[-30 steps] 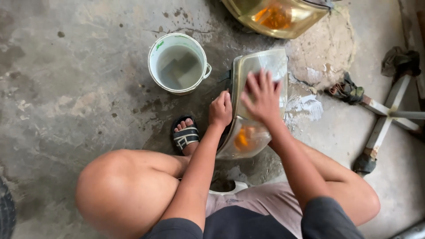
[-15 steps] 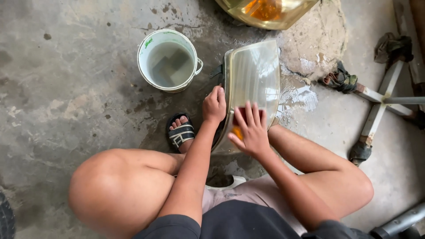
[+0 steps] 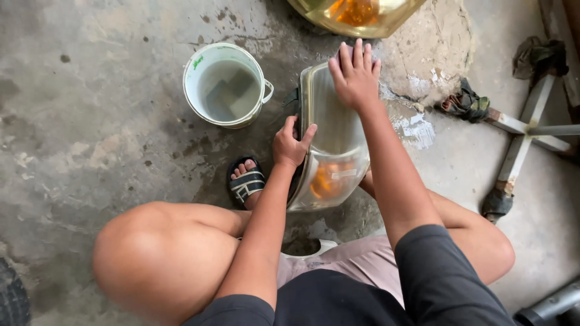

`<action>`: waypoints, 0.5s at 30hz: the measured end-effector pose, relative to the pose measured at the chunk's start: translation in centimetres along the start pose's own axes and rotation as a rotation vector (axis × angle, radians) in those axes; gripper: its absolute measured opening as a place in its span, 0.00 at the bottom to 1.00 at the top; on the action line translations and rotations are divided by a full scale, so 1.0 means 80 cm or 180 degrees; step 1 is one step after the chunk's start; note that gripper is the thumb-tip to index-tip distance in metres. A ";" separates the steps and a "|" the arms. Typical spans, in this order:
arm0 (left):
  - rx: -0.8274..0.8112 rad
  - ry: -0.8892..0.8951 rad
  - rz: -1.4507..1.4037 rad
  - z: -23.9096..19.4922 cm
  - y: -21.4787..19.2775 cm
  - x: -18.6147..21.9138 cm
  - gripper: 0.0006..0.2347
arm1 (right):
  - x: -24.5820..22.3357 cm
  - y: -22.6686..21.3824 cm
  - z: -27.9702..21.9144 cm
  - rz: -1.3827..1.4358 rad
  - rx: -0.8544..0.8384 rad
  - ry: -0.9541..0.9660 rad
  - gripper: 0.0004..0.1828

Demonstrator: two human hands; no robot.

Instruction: Hand-sanding a car headlight lens using a sanding block and water to restore its surface.

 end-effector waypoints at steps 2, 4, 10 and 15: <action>-0.0005 -0.0029 -0.0019 -0.003 -0.002 -0.002 0.27 | -0.012 0.009 -0.036 0.0020 -0.0017 0.0097 0.40; 0.0024 -0.0047 0.0042 -0.006 -0.003 -0.001 0.28 | -0.023 0.024 -0.089 -0.0221 0.0837 -0.0635 0.38; -0.0024 -0.0059 0.0033 -0.006 -0.006 0.004 0.28 | 0.003 0.103 -0.293 -0.0329 0.0308 -0.1236 0.47; 0.0033 0.0001 0.0027 -0.005 -0.002 0.001 0.28 | 0.025 0.085 -0.175 -0.0415 0.0721 -0.1182 0.42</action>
Point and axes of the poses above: each hand's wrist, its own z-axis towards the middle knuckle, its own y-axis out of the palm, x = y × z, the point moved 2 cm from there along z, towards the middle knuckle, and after that the axes turned 5 degrees about -y, right-handed, at the moved point
